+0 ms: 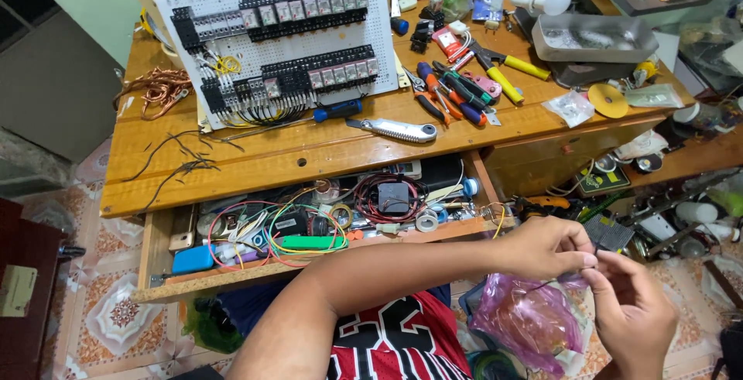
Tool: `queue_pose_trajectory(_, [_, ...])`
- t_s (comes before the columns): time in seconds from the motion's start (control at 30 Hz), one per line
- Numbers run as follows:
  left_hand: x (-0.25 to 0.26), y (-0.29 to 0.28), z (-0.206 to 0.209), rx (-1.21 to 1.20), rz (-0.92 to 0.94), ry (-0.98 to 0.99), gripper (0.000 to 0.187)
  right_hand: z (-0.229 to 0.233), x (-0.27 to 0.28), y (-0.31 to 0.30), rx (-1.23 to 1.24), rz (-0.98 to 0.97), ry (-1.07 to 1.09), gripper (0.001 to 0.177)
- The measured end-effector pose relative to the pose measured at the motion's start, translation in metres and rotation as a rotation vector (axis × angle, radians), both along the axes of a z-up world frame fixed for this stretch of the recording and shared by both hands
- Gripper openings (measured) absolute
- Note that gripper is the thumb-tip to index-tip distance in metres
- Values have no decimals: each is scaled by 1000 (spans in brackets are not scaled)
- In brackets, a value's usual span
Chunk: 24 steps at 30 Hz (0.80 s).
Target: Wire an electrical relay panel by stripping wires and connecting them to terminals
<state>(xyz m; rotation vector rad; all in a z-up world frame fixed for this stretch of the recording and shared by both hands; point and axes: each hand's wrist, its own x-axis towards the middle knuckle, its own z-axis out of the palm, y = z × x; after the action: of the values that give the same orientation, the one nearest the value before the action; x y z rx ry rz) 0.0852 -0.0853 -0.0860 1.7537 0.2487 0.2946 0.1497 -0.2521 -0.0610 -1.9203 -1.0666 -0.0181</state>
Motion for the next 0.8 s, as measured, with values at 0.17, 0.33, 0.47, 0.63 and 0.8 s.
queue_pose_trajectory(0.17, [8,0,-19,181,30,-4,19,-17,12,0,9,52,-101,13])
queue_pose_trajectory(0.33, [4,-12,-32,296,77,-92,19,-36,24,0,74,60,-341,7])
queue_pose_trajectory(0.47, [7,-22,-62,259,83,-244,17,-46,38,3,193,103,-248,9])
queue_pose_trajectory(0.63, [-7,-22,-53,162,117,-254,10,-45,44,11,272,62,-200,13])
queue_pose_trajectory(0.8, [-14,-16,-56,183,177,-363,7,-55,61,20,305,58,-195,15])
